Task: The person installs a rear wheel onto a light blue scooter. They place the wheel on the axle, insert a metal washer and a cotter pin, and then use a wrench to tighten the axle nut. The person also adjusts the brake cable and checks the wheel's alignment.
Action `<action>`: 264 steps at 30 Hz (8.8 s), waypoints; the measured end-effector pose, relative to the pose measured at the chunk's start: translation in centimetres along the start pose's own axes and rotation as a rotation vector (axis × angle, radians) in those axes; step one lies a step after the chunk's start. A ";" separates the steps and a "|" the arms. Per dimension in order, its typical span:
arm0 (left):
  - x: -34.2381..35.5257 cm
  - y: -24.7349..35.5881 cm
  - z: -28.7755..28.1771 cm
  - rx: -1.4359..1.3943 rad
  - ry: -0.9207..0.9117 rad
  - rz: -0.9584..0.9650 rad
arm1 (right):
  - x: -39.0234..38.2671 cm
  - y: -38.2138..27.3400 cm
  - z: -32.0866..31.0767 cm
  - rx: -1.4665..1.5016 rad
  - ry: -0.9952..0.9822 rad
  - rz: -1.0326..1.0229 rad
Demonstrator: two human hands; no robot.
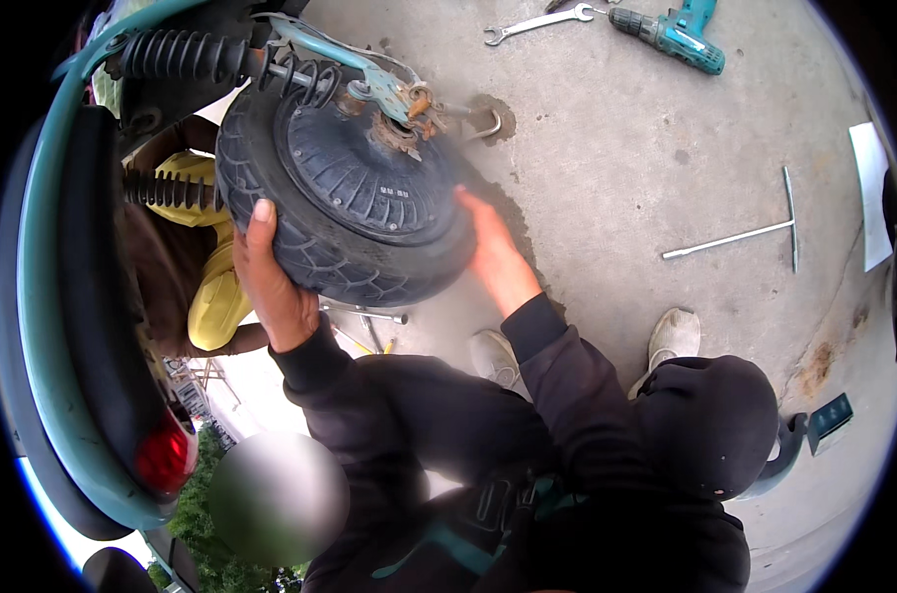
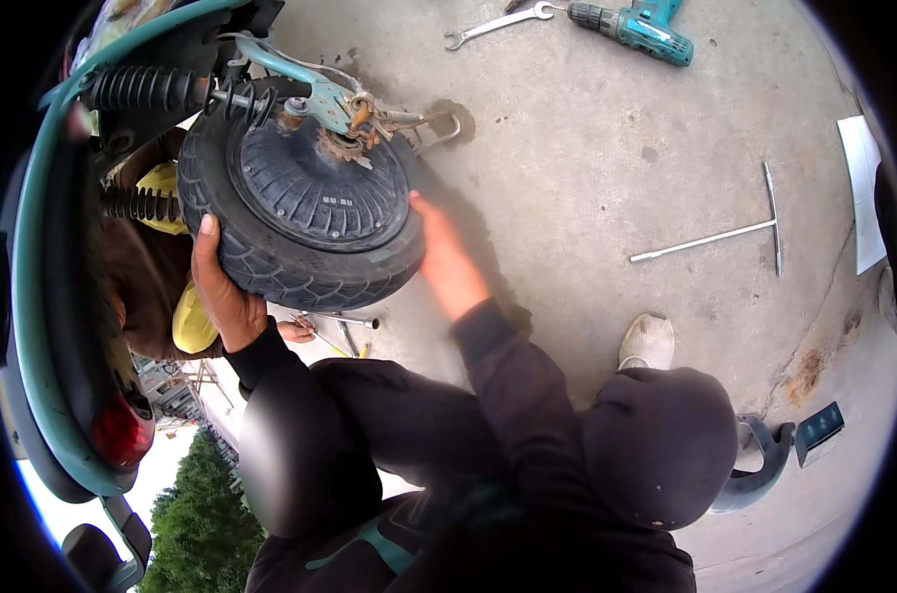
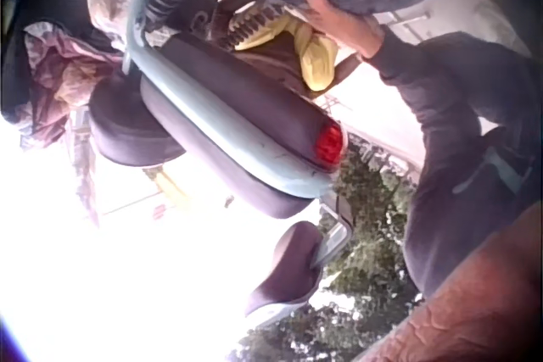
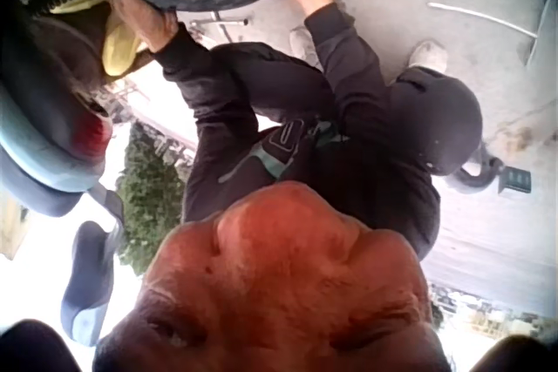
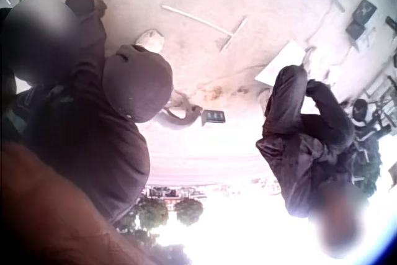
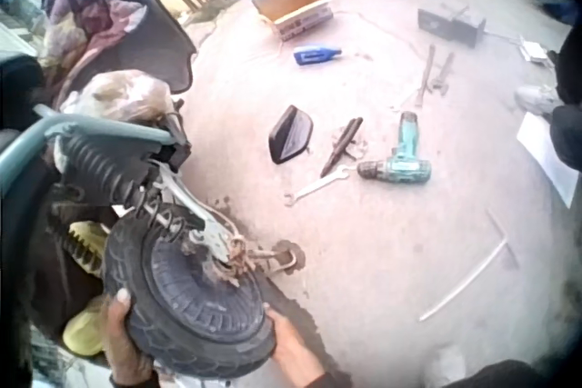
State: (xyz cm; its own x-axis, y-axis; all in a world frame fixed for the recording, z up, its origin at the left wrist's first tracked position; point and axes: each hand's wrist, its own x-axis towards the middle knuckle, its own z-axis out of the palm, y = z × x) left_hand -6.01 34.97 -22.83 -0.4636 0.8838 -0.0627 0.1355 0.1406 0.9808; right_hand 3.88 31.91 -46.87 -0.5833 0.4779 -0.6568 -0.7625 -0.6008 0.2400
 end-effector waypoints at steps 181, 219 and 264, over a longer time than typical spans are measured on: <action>3.9 1.1 -0.3 -0.007 -0.125 0.154 | -2.5 1.9 1.7 0.142 -0.052 0.004; -0.5 -15.4 14.6 0.092 0.335 0.012 | -5.9 2.9 -5.2 -0.687 -0.266 -0.307; -12.3 -9.3 13.2 0.609 -0.133 0.335 | -7.2 0.7 -3.7 -0.577 -0.231 -0.303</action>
State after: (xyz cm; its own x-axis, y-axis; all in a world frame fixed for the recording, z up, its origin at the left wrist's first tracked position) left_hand 9.98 28.63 -33.64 -0.2057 0.9648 0.1640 0.7356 0.0419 0.6761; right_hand 8.63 25.68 -44.61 -0.4618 0.7643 -0.4501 -0.6677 -0.6336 -0.3908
